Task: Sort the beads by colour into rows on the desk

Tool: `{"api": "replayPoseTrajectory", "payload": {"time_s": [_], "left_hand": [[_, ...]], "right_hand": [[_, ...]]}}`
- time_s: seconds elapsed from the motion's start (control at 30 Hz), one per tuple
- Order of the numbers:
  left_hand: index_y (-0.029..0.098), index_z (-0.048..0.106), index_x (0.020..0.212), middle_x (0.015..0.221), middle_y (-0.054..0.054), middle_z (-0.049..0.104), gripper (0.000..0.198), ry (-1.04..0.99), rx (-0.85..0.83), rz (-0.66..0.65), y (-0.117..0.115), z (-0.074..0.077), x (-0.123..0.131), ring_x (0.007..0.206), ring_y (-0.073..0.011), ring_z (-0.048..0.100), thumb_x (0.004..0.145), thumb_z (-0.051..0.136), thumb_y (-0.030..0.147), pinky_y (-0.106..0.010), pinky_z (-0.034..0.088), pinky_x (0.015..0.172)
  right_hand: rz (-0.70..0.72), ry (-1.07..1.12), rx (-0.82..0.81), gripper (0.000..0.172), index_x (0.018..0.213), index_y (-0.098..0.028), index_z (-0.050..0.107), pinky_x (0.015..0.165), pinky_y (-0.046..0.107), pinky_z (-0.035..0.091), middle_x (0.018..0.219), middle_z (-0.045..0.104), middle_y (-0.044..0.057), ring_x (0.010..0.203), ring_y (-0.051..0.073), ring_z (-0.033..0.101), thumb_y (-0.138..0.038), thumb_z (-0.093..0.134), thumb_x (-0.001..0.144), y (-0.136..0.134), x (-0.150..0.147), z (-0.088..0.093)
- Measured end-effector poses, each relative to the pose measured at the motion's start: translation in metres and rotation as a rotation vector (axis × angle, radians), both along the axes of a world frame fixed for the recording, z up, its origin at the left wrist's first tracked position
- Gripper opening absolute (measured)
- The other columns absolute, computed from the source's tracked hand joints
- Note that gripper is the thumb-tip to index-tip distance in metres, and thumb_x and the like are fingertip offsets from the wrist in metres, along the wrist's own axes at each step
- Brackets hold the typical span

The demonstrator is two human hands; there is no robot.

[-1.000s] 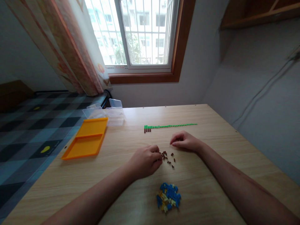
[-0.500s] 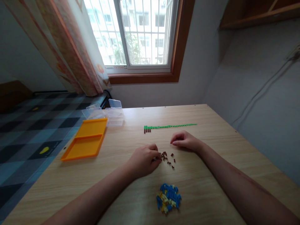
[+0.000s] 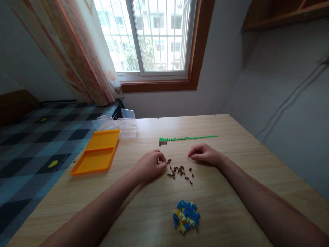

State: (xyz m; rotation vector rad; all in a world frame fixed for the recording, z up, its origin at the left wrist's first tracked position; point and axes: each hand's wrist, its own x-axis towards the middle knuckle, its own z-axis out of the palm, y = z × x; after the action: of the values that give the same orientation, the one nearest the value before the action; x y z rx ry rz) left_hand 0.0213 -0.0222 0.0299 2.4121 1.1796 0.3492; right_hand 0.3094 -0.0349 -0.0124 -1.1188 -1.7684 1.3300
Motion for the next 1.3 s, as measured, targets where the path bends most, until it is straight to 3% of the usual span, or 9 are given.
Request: {"api": "replayPoseTrajectory", "payload": {"time_s": [0.17,0.37,0.73,1.03,1.17,1.3], "left_hand": [[0.018,0.068,0.068,0.065,0.000,0.065,0.013,0.299,-0.314,-0.123,0.004,0.015,-0.014,0.056,-0.0134,0.053,0.073,0.057,0.024,-0.024,0.036,0.050],[0.021,0.073,0.071,0.068,0.001,0.067,0.011,0.326,-0.261,-0.395,-0.011,0.023,-0.011,0.058,-0.0129,0.054,0.073,0.062,0.019,-0.024,0.042,0.058],[0.021,0.075,0.073,0.074,-0.004,0.072,0.013,0.435,0.079,-0.387,-0.024,0.024,0.004,0.063,-0.0179,0.061,0.078,0.063,0.021,-0.028,0.046,0.060],[0.021,0.074,0.072,0.073,-0.004,0.072,0.013,0.377,0.106,-0.445,-0.028,0.021,0.006,0.063,-0.0183,0.064,0.074,0.063,0.014,-0.028,0.044,0.059],[0.022,0.075,0.081,0.080,-0.003,0.073,0.017,0.312,0.105,-0.455,-0.027,0.020,0.005,0.069,-0.0178,0.066,0.077,0.063,0.012,-0.027,0.046,0.062],[0.026,0.076,0.088,0.085,0.000,0.073,0.015,0.163,0.093,-0.377,-0.017,0.025,0.014,0.072,-0.0154,0.065,0.083,0.064,0.018,-0.025,0.046,0.065]], "right_hand": [[-0.007,0.006,0.009,0.021,0.085,-0.016,0.075,0.063,0.026,0.043,0.080,0.069,0.004,0.070,0.014,0.056,-0.034,0.073,0.076,-0.002,0.000,0.003],[0.009,-0.016,0.011,0.022,0.085,-0.016,0.075,0.068,0.028,0.044,0.082,0.070,0.005,0.074,0.016,0.059,-0.035,0.074,0.075,-0.002,-0.002,0.002],[-0.004,-0.024,0.017,0.023,0.087,-0.015,0.075,0.061,0.026,0.042,0.077,0.067,0.004,0.069,0.014,0.056,-0.036,0.073,0.076,-0.004,-0.002,0.002],[0.001,-0.014,-0.005,0.025,0.088,-0.015,0.075,0.060,0.025,0.041,0.076,0.067,0.003,0.067,0.013,0.054,-0.036,0.074,0.075,-0.002,-0.002,0.003],[0.006,0.009,-0.005,0.023,0.088,-0.015,0.075,0.058,0.024,0.039,0.077,0.067,0.003,0.066,0.012,0.053,-0.033,0.074,0.075,-0.001,-0.001,0.002],[-0.063,0.122,-0.097,0.023,0.085,-0.015,0.074,0.045,0.021,0.028,0.059,0.056,-0.003,0.049,0.008,0.041,-0.033,0.077,0.071,0.001,0.002,-0.004]]}}
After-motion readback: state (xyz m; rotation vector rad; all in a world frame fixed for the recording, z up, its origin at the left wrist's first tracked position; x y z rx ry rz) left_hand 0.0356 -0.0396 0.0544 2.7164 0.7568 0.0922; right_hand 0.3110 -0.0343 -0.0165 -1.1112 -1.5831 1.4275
